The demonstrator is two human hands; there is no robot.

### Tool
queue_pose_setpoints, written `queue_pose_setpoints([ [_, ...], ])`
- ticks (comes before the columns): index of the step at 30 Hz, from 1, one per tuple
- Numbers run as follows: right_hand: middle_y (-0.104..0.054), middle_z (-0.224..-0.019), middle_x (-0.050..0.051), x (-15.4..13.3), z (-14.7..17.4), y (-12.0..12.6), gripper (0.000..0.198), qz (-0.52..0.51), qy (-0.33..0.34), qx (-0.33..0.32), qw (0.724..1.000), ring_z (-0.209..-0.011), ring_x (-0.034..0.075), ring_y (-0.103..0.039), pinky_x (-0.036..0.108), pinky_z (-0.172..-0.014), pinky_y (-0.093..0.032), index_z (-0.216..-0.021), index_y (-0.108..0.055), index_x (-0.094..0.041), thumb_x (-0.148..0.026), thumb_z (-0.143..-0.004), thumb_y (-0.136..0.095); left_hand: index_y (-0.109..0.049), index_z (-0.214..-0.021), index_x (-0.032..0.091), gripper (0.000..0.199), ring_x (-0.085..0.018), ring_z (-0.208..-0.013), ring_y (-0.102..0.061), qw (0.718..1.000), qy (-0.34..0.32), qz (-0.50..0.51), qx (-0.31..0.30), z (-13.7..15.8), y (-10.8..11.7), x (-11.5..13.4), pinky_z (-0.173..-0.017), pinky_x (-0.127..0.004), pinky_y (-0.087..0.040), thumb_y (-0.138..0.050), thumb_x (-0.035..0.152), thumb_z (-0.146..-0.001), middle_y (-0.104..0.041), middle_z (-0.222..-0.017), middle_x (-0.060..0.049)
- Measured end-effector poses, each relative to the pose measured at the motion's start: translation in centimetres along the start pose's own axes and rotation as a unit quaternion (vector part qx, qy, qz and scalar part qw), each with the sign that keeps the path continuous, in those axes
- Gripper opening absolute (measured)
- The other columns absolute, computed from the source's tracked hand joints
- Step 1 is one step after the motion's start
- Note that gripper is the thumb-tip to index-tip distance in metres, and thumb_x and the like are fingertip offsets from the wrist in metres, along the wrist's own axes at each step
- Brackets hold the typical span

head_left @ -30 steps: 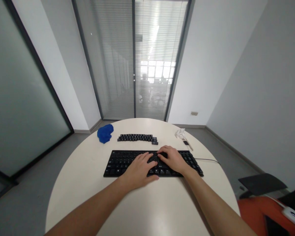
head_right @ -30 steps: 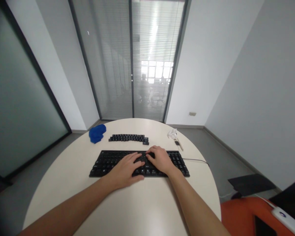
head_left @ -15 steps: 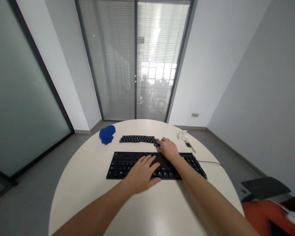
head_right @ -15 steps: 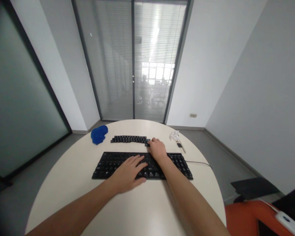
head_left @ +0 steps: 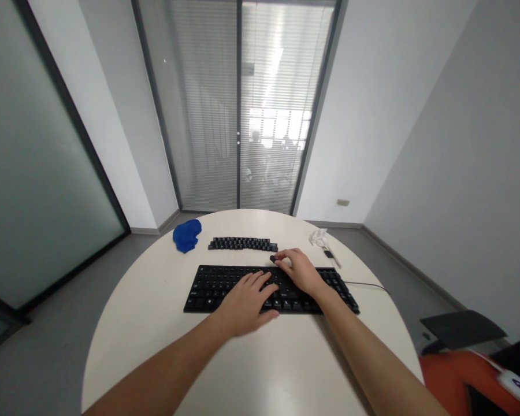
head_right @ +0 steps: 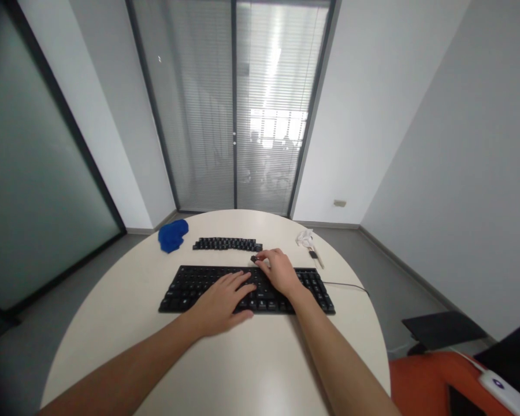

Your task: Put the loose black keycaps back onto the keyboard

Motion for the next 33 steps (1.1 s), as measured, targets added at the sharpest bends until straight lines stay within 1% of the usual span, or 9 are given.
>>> queue_pose_setpoints([
  [2,-0.074,-0.107,0.006,0.2,1.1,0.6,0.025,-0.107,-0.012,-0.016,0.994,-0.105,0.024,-0.064,0.039,-0.096,-0.048,-0.110,-0.070,-0.021,-0.038,-0.094,-0.061,-0.050,-0.138,0.025,0.053,-0.032,-0.141,-0.041,1.000,0.000,0.002,-0.002,0.0,0.0,0.0,-0.117,-0.051,-0.032,-0.059,0.051,-0.093,-0.045,-0.153,-0.011],
  [3,-0.075,-0.107,0.006,0.3,1.6,0.6,0.027,-0.151,-0.017,-0.039,0.988,-0.103,0.023,-0.065,0.038,-0.095,-0.049,-0.109,-0.071,-0.021,-0.041,-0.093,-0.062,-0.050,-0.138,0.025,0.053,-0.032,-0.140,-0.041,1.000,-0.001,0.004,-0.003,0.0,0.1,0.0,-0.116,-0.051,-0.032,-0.060,0.051,-0.093,-0.045,-0.153,-0.011],
  [5,-0.075,-0.105,0.005,0.2,2.6,0.7,0.032,-0.212,-0.019,-0.088,0.973,-0.099,0.023,-0.067,0.037,-0.093,-0.050,-0.108,-0.072,-0.020,-0.045,-0.092,-0.062,-0.051,-0.138,0.025,0.053,-0.032,-0.140,-0.042,1.000,0.000,0.006,-0.002,-0.1,0.2,0.1,-0.116,-0.051,-0.033,-0.062,0.050,-0.092,-0.045,-0.153,-0.010],
  [6,-0.076,-0.105,0.005,0.3,3.0,1.0,0.033,-0.224,-0.021,-0.099,0.969,-0.099,0.023,-0.067,0.037,-0.093,-0.050,-0.108,-0.073,-0.020,-0.047,-0.091,-0.062,-0.052,-0.138,0.025,0.054,-0.032,-0.139,-0.042,1.000,0.001,0.006,-0.003,-0.1,0.2,0.1,-0.116,-0.051,-0.034,-0.063,0.049,-0.091,-0.045,-0.153,-0.010],
  [10,-0.076,-0.105,0.005,0.9,3.9,1.7,0.035,-0.207,-0.026,-0.117,0.971,-0.101,0.025,-0.067,0.040,-0.096,-0.049,-0.105,-0.076,-0.022,-0.050,-0.088,-0.065,-0.052,-0.139,0.025,0.056,-0.032,-0.139,-0.043,1.000,0.004,0.004,-0.009,-0.2,0.2,0.0,-0.115,-0.051,-0.035,-0.065,0.049,-0.090,-0.045,-0.153,-0.010],
  [14,-0.076,-0.108,0.006,1.3,4.1,1.7,0.033,-0.202,-0.024,-0.126,0.971,-0.104,0.026,-0.066,0.040,-0.098,-0.048,-0.103,-0.078,-0.023,-0.050,-0.088,-0.066,-0.052,-0.140,0.025,0.057,-0.033,-0.140,-0.043,1.000,0.006,-0.004,-0.016,-0.2,0.2,0.0,-0.116,-0.050,-0.036,-0.064,0.049,-0.090,-0.045,-0.154,-0.011],
  [20,-0.075,-0.109,0.007,1.4,4.1,1.4,0.030,-0.177,-0.004,-0.117,0.977,-0.114,0.027,-0.062,0.043,-0.107,-0.042,-0.101,-0.080,-0.026,-0.048,-0.087,-0.067,-0.052,-0.141,0.024,0.058,-0.032,-0.140,-0.043,1.000,0.010,0.003,-0.020,-0.1,0.1,-0.1,-0.117,-0.051,-0.035,-0.066,0.047,-0.090,-0.045,-0.154,-0.011],
  [27,-0.077,-0.103,0.004,0.9,4.2,0.9,0.028,-0.173,0.021,-0.131,0.976,-0.116,0.027,-0.061,0.043,-0.106,-0.042,-0.099,-0.080,-0.028,-0.049,-0.088,-0.067,-0.051,-0.141,0.025,0.058,-0.032,-0.141,-0.042,1.000,0.008,0.013,-0.017,-0.1,0.1,-0.2,-0.116,-0.051,-0.035,-0.065,0.047,-0.090,-0.045,-0.154,-0.011],
  [33,-0.078,-0.100,0.005,0.7,4.1,0.6,0.032,-0.172,0.044,-0.141,0.974,-0.114,0.027,-0.062,0.042,-0.106,-0.041,-0.098,-0.080,-0.026,-0.052,-0.088,-0.066,-0.051,-0.141,0.025,0.057,-0.032,-0.140,-0.043,1.000,0.005,0.015,-0.008,-0.1,0.2,-0.1,-0.116,-0.051,-0.036,-0.066,0.046,-0.090,-0.047,-0.152,-0.011],
])
Point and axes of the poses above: each hand's wrist, its own z-axis away from the middle knuckle, its own y-axis out of the back of the hand, x = y × z, the point moved 10 cm from there along -z, towards the middle knuckle
